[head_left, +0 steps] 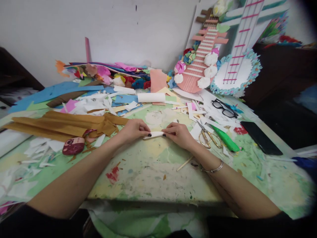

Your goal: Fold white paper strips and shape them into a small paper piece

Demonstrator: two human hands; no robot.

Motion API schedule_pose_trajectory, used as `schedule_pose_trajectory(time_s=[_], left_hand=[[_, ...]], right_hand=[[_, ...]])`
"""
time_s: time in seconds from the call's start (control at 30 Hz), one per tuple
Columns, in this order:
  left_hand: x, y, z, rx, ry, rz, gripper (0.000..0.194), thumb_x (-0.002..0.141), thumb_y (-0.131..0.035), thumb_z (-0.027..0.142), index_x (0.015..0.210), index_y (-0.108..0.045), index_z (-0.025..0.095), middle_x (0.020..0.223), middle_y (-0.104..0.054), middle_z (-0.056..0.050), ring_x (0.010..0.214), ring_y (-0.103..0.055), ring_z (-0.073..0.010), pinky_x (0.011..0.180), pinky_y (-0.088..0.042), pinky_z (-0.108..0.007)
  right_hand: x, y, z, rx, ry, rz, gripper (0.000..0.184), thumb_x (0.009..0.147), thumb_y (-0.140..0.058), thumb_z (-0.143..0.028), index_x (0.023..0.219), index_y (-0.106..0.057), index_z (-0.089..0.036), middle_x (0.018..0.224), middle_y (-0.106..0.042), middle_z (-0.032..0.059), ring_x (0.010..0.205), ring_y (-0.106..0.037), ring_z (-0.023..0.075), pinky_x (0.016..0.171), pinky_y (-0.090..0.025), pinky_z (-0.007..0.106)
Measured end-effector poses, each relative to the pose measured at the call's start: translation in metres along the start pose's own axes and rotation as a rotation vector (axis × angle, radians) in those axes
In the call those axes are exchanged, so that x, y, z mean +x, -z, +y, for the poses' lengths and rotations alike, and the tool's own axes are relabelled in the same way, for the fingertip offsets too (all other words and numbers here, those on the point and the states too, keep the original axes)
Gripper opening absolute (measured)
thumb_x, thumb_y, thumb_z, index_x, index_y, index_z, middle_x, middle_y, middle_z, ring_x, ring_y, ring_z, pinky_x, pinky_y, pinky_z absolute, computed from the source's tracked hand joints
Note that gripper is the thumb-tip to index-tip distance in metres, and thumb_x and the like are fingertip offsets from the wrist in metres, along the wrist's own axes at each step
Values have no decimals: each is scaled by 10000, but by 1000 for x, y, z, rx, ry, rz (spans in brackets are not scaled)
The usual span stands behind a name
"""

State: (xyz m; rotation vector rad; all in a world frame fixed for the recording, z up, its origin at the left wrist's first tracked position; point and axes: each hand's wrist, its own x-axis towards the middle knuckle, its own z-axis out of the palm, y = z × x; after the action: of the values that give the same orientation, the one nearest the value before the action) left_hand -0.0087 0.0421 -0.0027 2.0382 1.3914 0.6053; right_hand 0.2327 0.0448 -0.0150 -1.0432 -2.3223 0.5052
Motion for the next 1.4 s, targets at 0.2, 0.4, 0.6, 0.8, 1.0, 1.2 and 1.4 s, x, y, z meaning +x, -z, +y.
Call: schedule_pose_trajectory(time_s=[0.2,0.4,0.6,0.8,1.0,1.2,1.4], left_hand=[[-3,-1,12,42,-72,-38,408,609,-775,418,906,-747,140,694,-644,-24,582,-494,-115,551,-356,-222],[-4,-9,12,148,-134,-17,241,765,-646,264,972,-754,203,795,-651,-30,641,-535,-120,593,-357,-222],[-4,-9,6,190,-237,-21,283,860,-533,266,1056,-729,208,891,-640,-56,749,-577,-145,687,-406,-240],[-7,-6,14,253,-201,-22,243,824,-553,194,934,-768,225,868,-685,-53,739,-597,-152,697,-416,-246],[-7,-7,13,201,-88,51,184,777,-633,188,894,-772,156,783,-725,-56,626,-621,-135,635,-440,-232],[-7,-7,20,212,-98,88,161,735,-652,157,822,-782,196,843,-740,-66,795,-640,-202,744,-439,-291],[-6,-8,18,127,-59,98,166,716,-637,168,805,-775,189,780,-731,-43,715,-627,-167,682,-450,-255]], right_hand=[[0,1,-4,-8,-7,-4,189,825,-636,-141,942,-769,-208,867,-672,56,671,-571,108,629,-409,229],[0,0,0,-30,-23,8,189,821,-651,-163,965,-762,-218,863,-671,49,657,-564,112,633,-413,237],[0,1,4,-83,42,9,190,846,-609,-138,956,-754,-195,886,-667,70,749,-596,147,701,-438,259],[0,6,6,-161,134,-64,295,890,-478,-101,1012,-735,-178,902,-642,93,792,-573,168,724,-436,279],[-1,4,5,-251,174,-96,309,929,-426,-148,1030,-717,-138,909,-614,122,811,-536,187,711,-422,291],[-1,5,-1,-364,213,-89,314,962,-405,-191,990,-711,-129,850,-588,114,801,-478,185,717,-393,292],[2,-4,-10,-420,214,-57,272,958,-447,-235,1012,-693,-133,909,-605,124,883,-438,213,779,-374,332]])
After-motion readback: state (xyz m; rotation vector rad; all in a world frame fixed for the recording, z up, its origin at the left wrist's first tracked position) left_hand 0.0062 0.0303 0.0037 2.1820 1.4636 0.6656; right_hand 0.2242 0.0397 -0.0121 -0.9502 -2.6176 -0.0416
